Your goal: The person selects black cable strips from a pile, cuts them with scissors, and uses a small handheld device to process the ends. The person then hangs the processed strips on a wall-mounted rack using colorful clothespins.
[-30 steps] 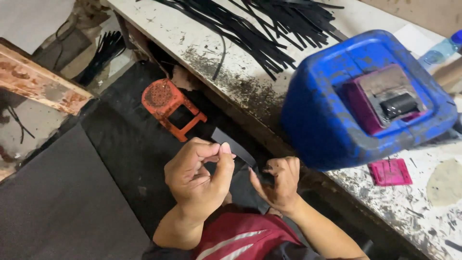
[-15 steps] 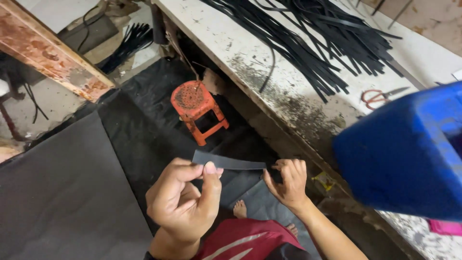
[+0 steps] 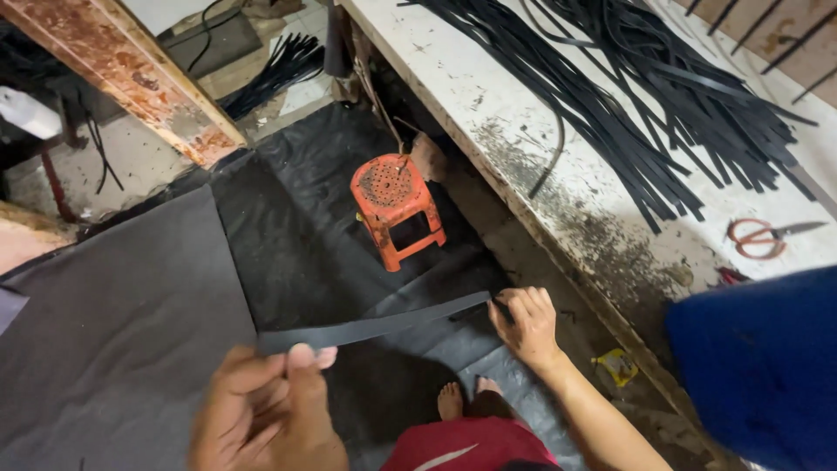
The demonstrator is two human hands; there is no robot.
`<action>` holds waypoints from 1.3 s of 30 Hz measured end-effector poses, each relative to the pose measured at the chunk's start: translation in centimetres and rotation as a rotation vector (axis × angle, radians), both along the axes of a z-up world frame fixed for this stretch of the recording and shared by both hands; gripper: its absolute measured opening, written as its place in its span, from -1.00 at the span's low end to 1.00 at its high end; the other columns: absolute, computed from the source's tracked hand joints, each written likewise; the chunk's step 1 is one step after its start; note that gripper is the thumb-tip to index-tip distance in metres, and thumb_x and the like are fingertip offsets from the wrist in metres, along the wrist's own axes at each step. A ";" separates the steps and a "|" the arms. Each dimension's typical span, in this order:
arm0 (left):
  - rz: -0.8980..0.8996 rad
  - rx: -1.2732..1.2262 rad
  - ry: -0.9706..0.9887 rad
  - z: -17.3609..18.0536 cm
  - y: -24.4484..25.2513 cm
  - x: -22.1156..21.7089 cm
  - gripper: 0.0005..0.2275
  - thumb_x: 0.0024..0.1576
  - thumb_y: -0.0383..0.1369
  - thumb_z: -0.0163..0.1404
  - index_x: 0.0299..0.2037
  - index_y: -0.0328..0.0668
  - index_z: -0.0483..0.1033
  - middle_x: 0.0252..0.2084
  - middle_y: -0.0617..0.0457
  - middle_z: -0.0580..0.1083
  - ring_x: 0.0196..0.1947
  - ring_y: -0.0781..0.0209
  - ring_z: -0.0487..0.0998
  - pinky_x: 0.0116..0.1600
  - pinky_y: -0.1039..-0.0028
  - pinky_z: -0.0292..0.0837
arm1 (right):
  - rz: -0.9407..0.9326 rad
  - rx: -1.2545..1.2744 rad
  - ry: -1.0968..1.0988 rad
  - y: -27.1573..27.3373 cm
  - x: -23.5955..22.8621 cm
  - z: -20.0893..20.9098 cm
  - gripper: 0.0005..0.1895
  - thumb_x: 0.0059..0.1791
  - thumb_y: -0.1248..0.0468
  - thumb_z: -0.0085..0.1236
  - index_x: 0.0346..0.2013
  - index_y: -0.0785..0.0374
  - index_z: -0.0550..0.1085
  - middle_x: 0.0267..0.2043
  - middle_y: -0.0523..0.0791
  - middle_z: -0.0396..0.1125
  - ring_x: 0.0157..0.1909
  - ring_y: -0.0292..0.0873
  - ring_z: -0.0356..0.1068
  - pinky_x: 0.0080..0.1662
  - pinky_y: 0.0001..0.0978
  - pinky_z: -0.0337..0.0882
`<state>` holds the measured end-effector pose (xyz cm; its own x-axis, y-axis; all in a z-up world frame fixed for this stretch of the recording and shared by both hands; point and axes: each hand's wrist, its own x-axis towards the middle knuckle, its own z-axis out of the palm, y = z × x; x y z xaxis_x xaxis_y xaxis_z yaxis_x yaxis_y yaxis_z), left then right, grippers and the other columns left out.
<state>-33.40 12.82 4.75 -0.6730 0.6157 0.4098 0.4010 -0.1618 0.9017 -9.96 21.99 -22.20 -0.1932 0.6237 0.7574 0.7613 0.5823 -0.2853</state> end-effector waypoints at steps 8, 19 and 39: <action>0.113 0.027 0.298 -2.1 2.3 -2.9 -0.82 0.20 -0.63 0.22 -0.32 -0.40 0.42 -0.37 -0.16 0.42 -0.62 0.24 0.29 -0.44 0.51 0.26 | 0.113 0.045 0.062 6.5 0.3 4.8 -0.85 0.00 0.38 0.26 -0.38 0.34 0.44 -0.33 -0.02 0.43 -0.35 -0.05 0.41 -0.24 -0.26 0.39; 0.095 -0.086 0.557 -4.0 8.8 -4.9 -0.91 0.14 -0.53 0.21 -0.36 -0.25 0.55 -0.40 -0.02 0.53 -0.75 0.39 0.17 -0.64 0.58 -0.10 | 0.220 0.024 0.136 13.4 -1.3 13.4 -0.82 0.01 0.40 0.24 -0.42 0.42 0.43 -0.41 0.03 0.42 -0.42 -0.07 0.39 -0.33 -0.30 0.38; -0.040 -0.086 0.462 -4.7 24.0 -13.8 -0.89 0.15 -0.43 0.18 -0.34 -0.20 0.50 -0.40 0.02 0.52 -0.82 0.46 0.03 -0.65 0.60 -0.08 | 0.105 0.180 0.155 29.3 -8.1 21.1 -0.82 0.04 0.56 0.26 -0.42 0.45 0.44 -0.39 0.06 0.43 -0.41 -0.13 0.36 -0.38 -0.42 0.31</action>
<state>-47.25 36.78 0.06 -0.4068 0.6826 0.6071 0.7586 -0.1178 0.6408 -18.03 51.27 -1.08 -0.1228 0.4586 0.8801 0.6492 0.7079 -0.2783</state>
